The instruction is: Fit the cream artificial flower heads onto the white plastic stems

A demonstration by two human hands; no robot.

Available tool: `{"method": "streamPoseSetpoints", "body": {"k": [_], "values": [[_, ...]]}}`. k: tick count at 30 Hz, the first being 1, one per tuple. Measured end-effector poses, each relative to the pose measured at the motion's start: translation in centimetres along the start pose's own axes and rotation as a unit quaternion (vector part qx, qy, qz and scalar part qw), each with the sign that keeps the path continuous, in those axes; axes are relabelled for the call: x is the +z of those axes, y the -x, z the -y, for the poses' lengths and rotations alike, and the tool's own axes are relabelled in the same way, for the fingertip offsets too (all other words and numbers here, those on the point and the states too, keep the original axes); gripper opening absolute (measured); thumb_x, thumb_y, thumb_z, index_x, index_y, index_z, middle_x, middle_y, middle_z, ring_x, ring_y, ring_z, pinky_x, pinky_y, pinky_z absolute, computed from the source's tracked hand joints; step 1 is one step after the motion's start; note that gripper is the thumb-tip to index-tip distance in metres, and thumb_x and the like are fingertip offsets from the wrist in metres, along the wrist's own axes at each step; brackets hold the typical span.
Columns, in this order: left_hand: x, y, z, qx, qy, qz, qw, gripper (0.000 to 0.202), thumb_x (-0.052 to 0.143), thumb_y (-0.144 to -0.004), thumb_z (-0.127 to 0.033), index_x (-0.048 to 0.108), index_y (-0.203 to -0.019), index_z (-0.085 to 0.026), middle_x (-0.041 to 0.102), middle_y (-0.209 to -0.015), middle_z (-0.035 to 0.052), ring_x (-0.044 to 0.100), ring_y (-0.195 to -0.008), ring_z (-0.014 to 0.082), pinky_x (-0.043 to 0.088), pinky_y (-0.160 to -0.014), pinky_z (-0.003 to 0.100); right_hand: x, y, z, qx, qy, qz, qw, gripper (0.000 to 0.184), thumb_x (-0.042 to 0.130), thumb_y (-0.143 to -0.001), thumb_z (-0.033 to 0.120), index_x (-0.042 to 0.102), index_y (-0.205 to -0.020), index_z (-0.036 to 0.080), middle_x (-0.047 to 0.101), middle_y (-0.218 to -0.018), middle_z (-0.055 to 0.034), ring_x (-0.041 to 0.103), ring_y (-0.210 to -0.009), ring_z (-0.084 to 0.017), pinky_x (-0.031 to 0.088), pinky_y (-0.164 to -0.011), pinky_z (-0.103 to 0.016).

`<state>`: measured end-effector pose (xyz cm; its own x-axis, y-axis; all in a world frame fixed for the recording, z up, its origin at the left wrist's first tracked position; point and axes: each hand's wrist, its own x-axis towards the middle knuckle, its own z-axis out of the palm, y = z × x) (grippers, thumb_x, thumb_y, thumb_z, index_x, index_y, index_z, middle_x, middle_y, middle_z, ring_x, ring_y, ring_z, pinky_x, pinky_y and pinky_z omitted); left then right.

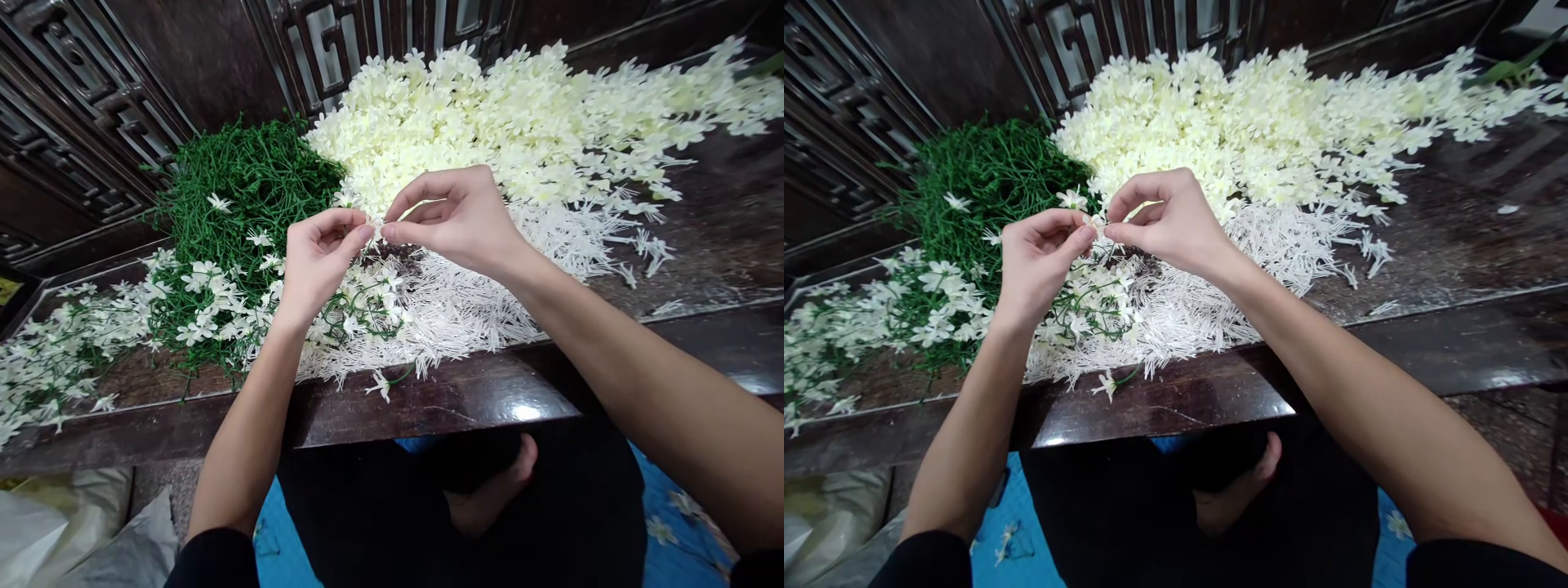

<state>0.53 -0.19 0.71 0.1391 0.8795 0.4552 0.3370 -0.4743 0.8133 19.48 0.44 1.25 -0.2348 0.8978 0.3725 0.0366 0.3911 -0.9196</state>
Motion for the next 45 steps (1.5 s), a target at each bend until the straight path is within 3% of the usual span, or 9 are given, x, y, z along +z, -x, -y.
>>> {"method": "streamPoseSetpoints", "body": {"k": [8, 14, 26, 31, 38, 45], "values": [[-0.21, 0.01, -0.1, -0.004, -0.002, 0.025, 1.0, 0.011, 0.075, -0.082, -0.024, 0.076, -0.092, -0.02, 0.077, -0.092, 0.0053, 0.072, -0.083, 0.0153, 0.061, -0.076, 0.028, 0.05, 0.15, 0.24, -0.003, -0.007, -0.003, 1.0, 0.02, 0.088, -0.065, 0.021, 0.069, -0.071, 0.021, 0.071, -0.077, -0.0036, 0.069, -0.079, -0.021, 0.061, -0.077, -0.039], [-0.15, 0.01, -0.33, 0.003, 0.009, 0.025, 1.0, 0.008, 0.077, -0.079, -0.023, 0.077, -0.087, -0.021, 0.078, -0.09, 0.0042, 0.072, -0.08, 0.0158, 0.062, -0.075, 0.029, 0.0, 0.17, 0.25, -0.011, 0.0, 0.0, 1.0, 0.021, 0.088, -0.066, 0.028, 0.069, -0.072, 0.022, 0.072, -0.079, -0.0037, 0.069, -0.078, -0.021, 0.062, -0.077, -0.04], [-0.36, -0.06, -0.22, 0.018, -0.014, 0.007, 1.0, 0.008, 0.079, -0.077, -0.023, 0.078, -0.085, -0.021, 0.078, -0.088, 0.0045, 0.071, -0.08, 0.0154, 0.059, -0.073, 0.028, -0.26, 0.08, 0.18, 0.005, -0.018, 0.018, 1.0, 0.019, 0.087, -0.067, 0.021, 0.07, -0.075, 0.022, 0.071, -0.082, -0.0037, 0.068, -0.078, -0.02, 0.061, -0.081, -0.039], [-0.26, -0.1, -0.49, 0.023, -0.026, 0.001, 0.999, 0.011, 0.08, -0.075, -0.023, 0.077, -0.085, -0.021, 0.077, -0.085, 0.0031, 0.07, -0.077, 0.0145, 0.058, -0.069, 0.027, -0.75, -0.21, 0.04, 0.028, -0.011, 0.072, 0.997, 0.047, 0.093, -0.055, 0.017, 0.073, -0.098, 0.018, 0.071, -0.107, -0.0087, 0.068, -0.092, -0.024, 0.061, -0.083, -0.041], [-0.2, -0.08, -0.82, 0.024, -0.005, 0.024, 0.999, 0.016, 0.084, -0.072, -0.028, 0.077, -0.084, -0.019, 0.077, -0.084, 0.004, 0.069, -0.074, 0.0137, 0.058, -0.068, 0.026, -0.44, -0.05, -0.04, 0.028, 0.009, 0.113, 0.993, 0.015, 0.084, -0.074, 0.034, 0.075, -0.076, 0.022, 0.074, -0.078, -0.0047, 0.068, -0.071, -0.019, 0.061, -0.071, -0.038], [-0.17, -0.02, -0.6, 0.006, -0.025, 0.023, 0.999, 0.013, 0.072, -0.085, -0.03, 0.076, -0.093, -0.021, 0.077, -0.094, 0.0057, 0.07, -0.083, 0.0153, 0.059, -0.074, 0.027, -0.74, -0.27, -0.11, 0.053, 0.006, 0.09, 0.994, 0.012, 0.084, -0.074, 0.023, 0.073, -0.071, 0.02, 0.071, -0.072, -0.0044, 0.066, -0.068, -0.018, 0.059, -0.07, -0.038]]}}
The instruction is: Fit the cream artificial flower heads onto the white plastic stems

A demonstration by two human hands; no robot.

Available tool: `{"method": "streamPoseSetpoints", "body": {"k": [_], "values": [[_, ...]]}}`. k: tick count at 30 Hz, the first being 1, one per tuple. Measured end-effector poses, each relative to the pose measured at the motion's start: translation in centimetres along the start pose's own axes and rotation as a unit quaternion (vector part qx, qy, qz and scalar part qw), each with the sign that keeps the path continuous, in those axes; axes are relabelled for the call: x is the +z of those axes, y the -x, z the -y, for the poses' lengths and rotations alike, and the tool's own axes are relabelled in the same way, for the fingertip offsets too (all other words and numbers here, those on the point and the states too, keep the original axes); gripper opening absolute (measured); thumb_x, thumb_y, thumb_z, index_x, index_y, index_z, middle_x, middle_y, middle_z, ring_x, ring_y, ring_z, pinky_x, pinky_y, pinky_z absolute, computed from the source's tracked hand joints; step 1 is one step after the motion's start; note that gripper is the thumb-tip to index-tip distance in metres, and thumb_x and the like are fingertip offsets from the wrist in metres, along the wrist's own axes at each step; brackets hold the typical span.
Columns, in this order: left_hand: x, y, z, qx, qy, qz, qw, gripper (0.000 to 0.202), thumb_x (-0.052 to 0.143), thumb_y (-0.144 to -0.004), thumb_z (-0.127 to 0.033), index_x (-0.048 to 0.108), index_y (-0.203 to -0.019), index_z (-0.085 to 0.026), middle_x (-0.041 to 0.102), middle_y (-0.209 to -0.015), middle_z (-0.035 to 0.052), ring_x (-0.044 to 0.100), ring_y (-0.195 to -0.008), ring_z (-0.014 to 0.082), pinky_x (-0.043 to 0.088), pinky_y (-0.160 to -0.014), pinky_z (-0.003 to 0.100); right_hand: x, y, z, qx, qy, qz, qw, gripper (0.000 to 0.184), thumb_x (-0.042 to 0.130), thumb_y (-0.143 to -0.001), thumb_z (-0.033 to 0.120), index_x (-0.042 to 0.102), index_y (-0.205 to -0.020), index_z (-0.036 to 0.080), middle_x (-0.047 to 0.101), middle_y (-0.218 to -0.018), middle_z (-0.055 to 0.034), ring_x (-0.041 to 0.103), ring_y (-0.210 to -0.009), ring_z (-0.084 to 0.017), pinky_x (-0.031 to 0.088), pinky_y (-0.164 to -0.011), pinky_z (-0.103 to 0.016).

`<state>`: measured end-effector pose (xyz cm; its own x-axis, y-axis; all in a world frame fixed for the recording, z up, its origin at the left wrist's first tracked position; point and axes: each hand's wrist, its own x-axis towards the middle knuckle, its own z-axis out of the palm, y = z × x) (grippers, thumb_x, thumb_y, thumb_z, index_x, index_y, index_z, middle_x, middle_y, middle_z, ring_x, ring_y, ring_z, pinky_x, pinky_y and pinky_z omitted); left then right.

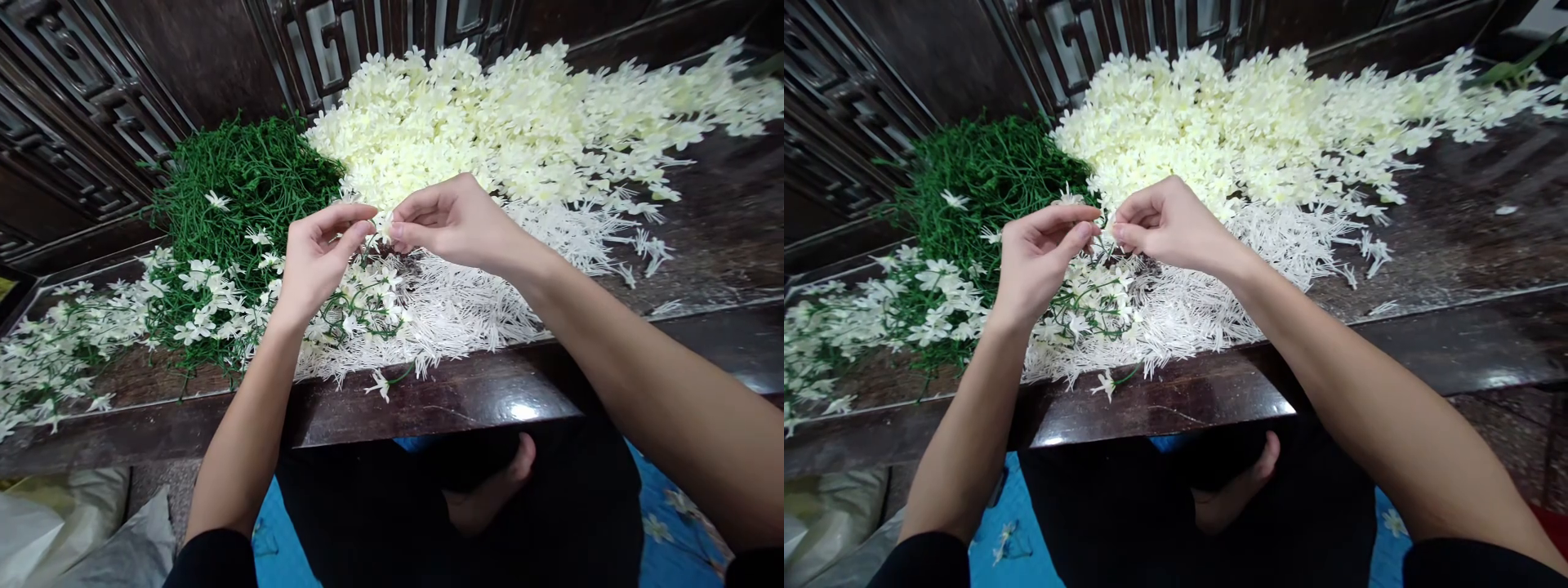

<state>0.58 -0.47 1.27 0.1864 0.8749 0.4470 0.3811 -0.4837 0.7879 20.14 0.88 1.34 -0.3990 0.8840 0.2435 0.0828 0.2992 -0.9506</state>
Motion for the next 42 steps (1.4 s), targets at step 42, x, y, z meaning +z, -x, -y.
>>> {"method": "streamPoseSetpoints", "body": {"k": [42], "values": [[0.3, 0.0, 1.0, 0.052, -0.115, -0.012, 0.992, 0.01, 0.06, -0.086, -0.014, 0.07, -0.085, -0.018, 0.066, -0.07, 0.0003, 0.049, -0.055, 0.0086, 0.039, -0.051, 0.023, -0.1, 0.1, -0.1, -0.008, 0.029, -0.004, 1.0, 0.018, 0.079, -0.083, 0.028, 0.066, -0.075, 0.019, 0.069, -0.066, -0.0027, 0.064, -0.052, -0.014, 0.056, -0.049, -0.03]]}}
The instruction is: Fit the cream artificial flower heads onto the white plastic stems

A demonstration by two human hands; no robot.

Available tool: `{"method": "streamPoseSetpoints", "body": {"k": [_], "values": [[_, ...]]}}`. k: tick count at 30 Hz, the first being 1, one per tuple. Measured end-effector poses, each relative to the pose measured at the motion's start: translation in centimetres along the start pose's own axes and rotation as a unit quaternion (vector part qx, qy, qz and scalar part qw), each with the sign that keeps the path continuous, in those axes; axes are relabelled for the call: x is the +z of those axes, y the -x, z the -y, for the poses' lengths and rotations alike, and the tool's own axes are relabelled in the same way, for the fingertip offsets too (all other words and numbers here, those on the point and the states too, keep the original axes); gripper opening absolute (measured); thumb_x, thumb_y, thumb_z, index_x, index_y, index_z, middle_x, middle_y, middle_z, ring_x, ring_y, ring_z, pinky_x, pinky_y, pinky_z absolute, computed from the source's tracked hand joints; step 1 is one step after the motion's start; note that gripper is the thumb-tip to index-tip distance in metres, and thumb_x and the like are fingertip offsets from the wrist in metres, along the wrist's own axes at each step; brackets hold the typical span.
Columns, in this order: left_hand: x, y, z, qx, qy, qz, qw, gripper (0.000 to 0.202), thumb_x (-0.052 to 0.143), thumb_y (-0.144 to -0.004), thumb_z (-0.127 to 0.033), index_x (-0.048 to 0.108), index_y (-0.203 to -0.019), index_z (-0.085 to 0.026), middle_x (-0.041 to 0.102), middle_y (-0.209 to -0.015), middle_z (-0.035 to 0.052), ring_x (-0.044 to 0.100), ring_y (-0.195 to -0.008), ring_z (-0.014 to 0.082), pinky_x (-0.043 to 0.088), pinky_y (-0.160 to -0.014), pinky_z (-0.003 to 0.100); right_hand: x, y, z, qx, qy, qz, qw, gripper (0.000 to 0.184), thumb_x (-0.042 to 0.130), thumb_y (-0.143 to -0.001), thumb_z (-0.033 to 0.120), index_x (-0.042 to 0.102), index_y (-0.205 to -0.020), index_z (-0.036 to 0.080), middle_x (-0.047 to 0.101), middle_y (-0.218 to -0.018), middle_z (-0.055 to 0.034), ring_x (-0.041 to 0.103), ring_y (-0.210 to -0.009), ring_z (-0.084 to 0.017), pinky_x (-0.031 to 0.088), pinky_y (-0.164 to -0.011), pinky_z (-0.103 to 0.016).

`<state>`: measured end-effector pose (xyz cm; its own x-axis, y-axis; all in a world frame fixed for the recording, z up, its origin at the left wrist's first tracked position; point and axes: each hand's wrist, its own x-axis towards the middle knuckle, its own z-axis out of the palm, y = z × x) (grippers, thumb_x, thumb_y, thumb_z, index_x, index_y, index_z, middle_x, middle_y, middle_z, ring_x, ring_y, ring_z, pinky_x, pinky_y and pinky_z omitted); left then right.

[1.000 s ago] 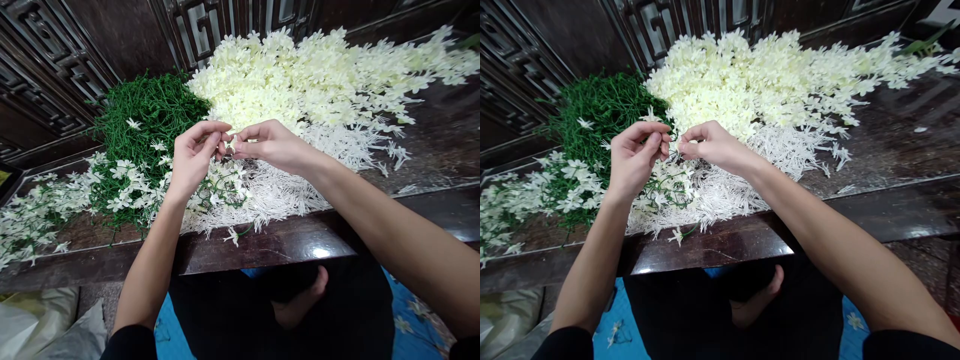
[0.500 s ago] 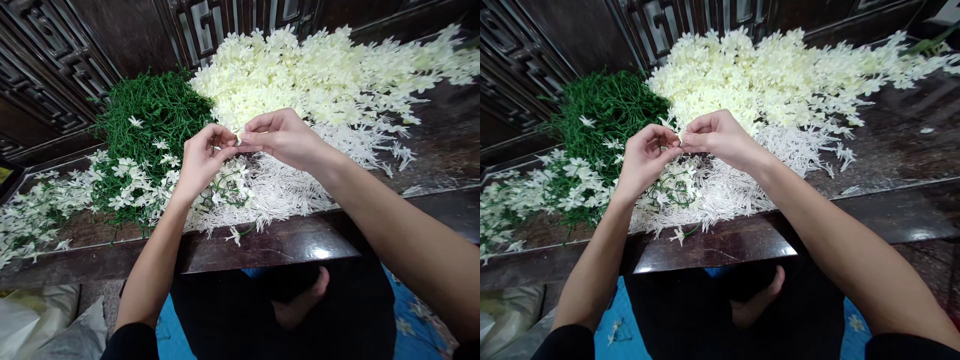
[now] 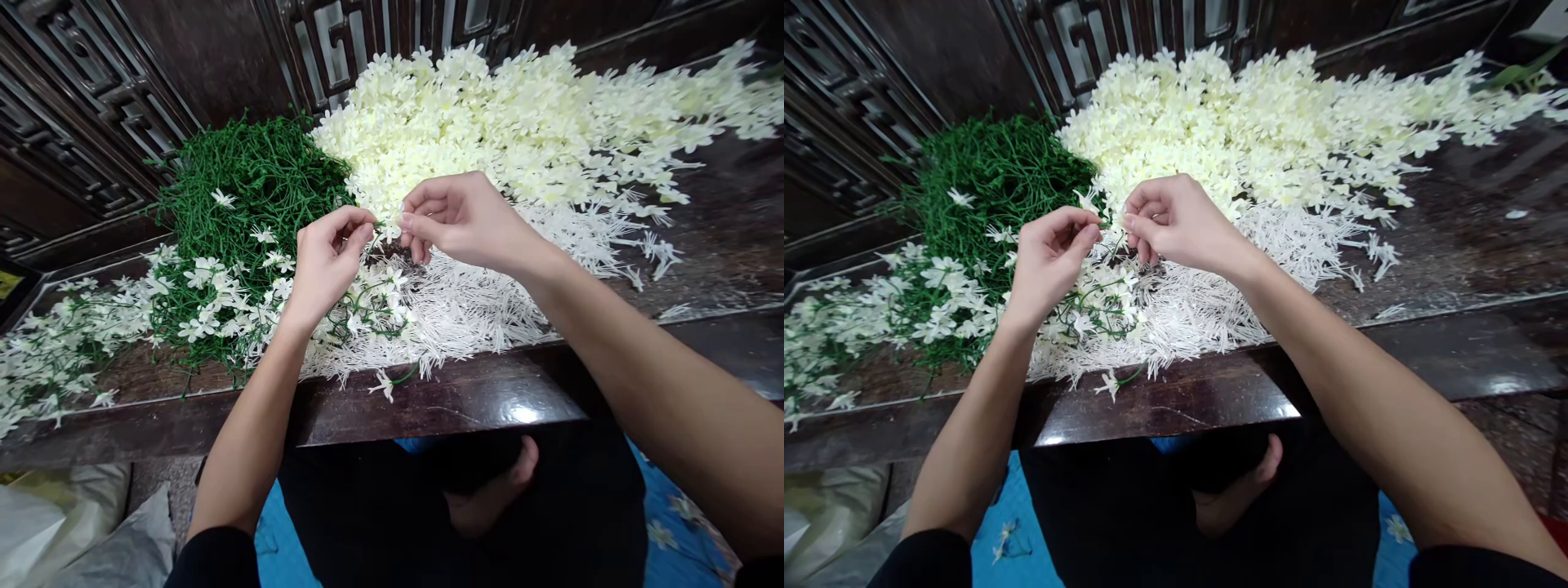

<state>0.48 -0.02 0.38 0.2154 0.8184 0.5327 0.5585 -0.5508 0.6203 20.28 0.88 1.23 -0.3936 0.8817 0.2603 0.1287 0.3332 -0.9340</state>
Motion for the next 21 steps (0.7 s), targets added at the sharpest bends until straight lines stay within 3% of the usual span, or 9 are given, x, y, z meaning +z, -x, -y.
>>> {"method": "streamPoseSetpoints", "body": {"k": [12, 21], "values": [[-0.02, 0.05, -0.42, -0.003, 0.02, 0.022, 1.0, 0.008, 0.068, -0.084, -0.016, 0.069, -0.077, -0.017, 0.065, -0.065, -0.0011, 0.041, -0.049, 0.0065, 0.031, -0.046, 0.023, 0.37, 0.22, 0.07, -0.014, 0.043, 0.03, 0.999, 0.011, 0.071, -0.087, 0.019, 0.067, -0.077, 0.02, 0.067, -0.067, -0.0027, 0.063, -0.054, -0.016, 0.057, -0.055, -0.036], [-0.09, 0.07, 0.18, 0.016, 0.11, 0.016, 0.994, 0.008, 0.072, -0.085, -0.022, 0.071, -0.078, -0.018, 0.068, -0.067, -0.0004, 0.061, -0.059, 0.0095, 0.05, -0.057, 0.022, 0.39, 0.52, 0.3, -0.069, 0.089, 0.039, 0.993, 0.011, 0.065, -0.091, 0.018, 0.065, -0.081, 0.022, 0.065, -0.065, 0.0006, 0.062, -0.057, -0.013, 0.055, -0.056, -0.032]]}}
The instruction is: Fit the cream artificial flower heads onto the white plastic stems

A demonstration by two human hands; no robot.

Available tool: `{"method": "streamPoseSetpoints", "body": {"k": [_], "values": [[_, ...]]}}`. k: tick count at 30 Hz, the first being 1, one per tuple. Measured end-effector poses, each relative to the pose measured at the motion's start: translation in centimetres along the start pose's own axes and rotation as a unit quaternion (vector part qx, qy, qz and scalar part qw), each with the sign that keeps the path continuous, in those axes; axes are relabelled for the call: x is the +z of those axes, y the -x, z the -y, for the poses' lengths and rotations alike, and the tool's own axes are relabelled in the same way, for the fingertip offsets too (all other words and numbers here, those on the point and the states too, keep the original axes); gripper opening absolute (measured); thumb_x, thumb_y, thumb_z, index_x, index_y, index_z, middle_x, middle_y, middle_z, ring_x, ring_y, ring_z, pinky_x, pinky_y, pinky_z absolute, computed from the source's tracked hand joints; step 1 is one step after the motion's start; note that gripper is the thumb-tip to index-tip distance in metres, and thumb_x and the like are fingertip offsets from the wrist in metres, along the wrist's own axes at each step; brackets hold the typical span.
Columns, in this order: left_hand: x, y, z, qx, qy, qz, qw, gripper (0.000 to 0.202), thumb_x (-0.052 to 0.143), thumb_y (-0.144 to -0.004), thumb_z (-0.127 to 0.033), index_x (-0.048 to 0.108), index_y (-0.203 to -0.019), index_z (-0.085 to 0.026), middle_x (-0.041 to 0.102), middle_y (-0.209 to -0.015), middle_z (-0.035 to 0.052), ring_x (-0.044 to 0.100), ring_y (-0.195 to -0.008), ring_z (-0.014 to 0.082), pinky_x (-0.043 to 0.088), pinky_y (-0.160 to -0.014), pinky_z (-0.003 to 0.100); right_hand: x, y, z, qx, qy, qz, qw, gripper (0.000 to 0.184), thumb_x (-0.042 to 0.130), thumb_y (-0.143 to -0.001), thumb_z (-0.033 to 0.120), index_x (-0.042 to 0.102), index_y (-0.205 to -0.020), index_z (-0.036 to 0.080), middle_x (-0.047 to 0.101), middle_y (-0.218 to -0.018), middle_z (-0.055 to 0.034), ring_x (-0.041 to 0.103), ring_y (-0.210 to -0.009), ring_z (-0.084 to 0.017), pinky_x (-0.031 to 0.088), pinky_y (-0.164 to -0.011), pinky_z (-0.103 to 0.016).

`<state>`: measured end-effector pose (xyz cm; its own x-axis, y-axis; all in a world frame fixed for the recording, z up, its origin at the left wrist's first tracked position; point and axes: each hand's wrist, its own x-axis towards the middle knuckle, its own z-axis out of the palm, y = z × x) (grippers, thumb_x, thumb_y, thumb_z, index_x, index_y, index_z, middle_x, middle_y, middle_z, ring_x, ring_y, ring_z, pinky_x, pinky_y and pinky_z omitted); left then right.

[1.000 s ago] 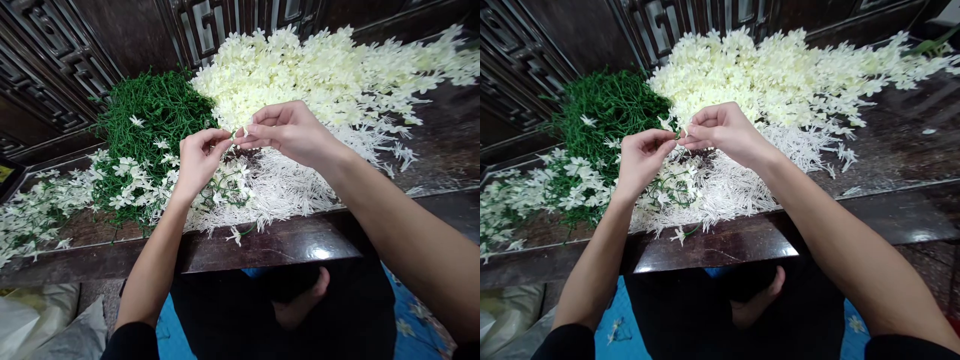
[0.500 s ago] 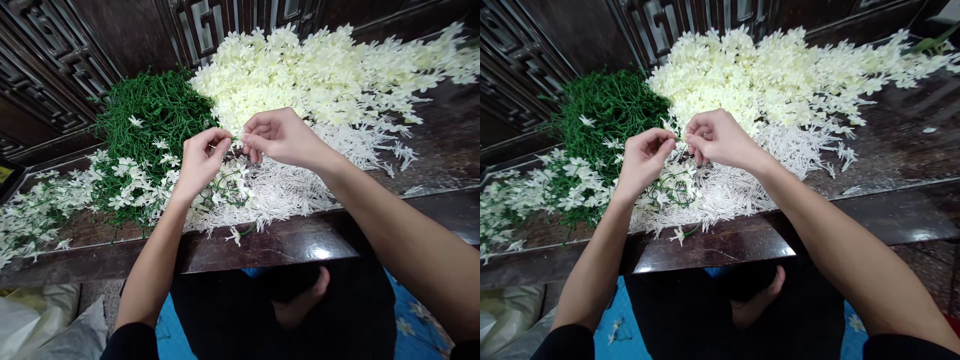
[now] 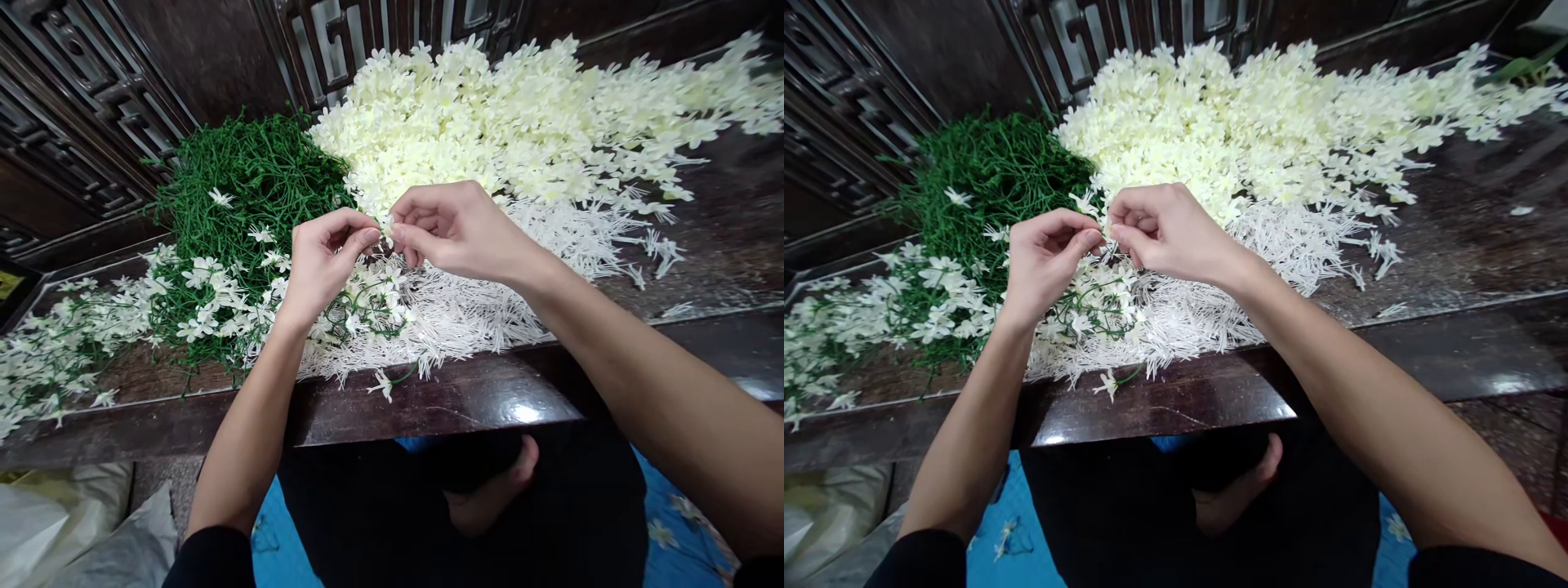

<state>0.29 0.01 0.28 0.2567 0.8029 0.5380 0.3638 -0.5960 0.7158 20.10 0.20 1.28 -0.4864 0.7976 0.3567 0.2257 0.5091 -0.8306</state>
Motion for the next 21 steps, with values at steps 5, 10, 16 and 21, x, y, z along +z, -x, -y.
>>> {"method": "streamPoseSetpoints", "body": {"k": [5, 10, 16, 21], "values": [[0.1, -0.07, 0.37, 0.027, 0.042, -0.005, 0.999, 0.012, 0.074, -0.086, -0.028, 0.071, -0.078, -0.019, 0.067, -0.065, -0.0012, 0.062, -0.057, 0.009, 0.051, -0.054, 0.021, 0.36, 0.0, -0.39, -0.025, -0.008, -0.006, 1.0, 0.007, 0.063, -0.092, 0.021, 0.065, -0.086, 0.022, 0.069, -0.073, -0.0004, 0.066, -0.067, -0.015, 0.058, -0.062, -0.033], [0.08, 0.04, 0.3, 0.05, 0.043, -0.007, 0.998, 0.011, 0.072, -0.087, -0.026, 0.071, -0.079, -0.02, 0.069, -0.067, -0.0015, 0.065, -0.059, 0.0092, 0.054, -0.056, 0.021, 0.27, 0.06, -0.22, -0.022, -0.028, -0.008, 0.999, 0.006, 0.063, -0.091, 0.026, 0.067, -0.087, 0.022, 0.072, -0.083, -0.0034, 0.068, -0.074, -0.018, 0.061, -0.068, -0.037], [-0.02, 0.24, -0.06, 0.04, -0.035, -0.011, 0.999, 0.012, 0.068, -0.089, -0.027, 0.071, -0.08, -0.02, 0.072, -0.071, 0.0, 0.067, -0.061, 0.0104, 0.056, -0.058, 0.023, 0.24, 0.07, -0.26, -0.021, -0.038, -0.002, 0.999, 0.005, 0.065, -0.089, 0.026, 0.067, -0.084, 0.026, 0.072, -0.08, 0.0, 0.069, -0.074, -0.018, 0.061, -0.071, -0.037], [0.04, 0.33, -0.43, 0.046, -0.055, -0.018, 0.997, 0.01, 0.066, -0.088, -0.021, 0.072, -0.08, -0.02, 0.073, -0.071, -0.0002, 0.067, -0.06, 0.0103, 0.055, -0.057, 0.022, 0.4, 0.17, -0.32, -0.028, -0.057, -0.005, 0.998, 0.007, 0.065, -0.09, 0.022, 0.066, -0.083, 0.026, 0.073, -0.082, -0.0015, 0.07, -0.076, -0.018, 0.062, -0.071, -0.038]]}}
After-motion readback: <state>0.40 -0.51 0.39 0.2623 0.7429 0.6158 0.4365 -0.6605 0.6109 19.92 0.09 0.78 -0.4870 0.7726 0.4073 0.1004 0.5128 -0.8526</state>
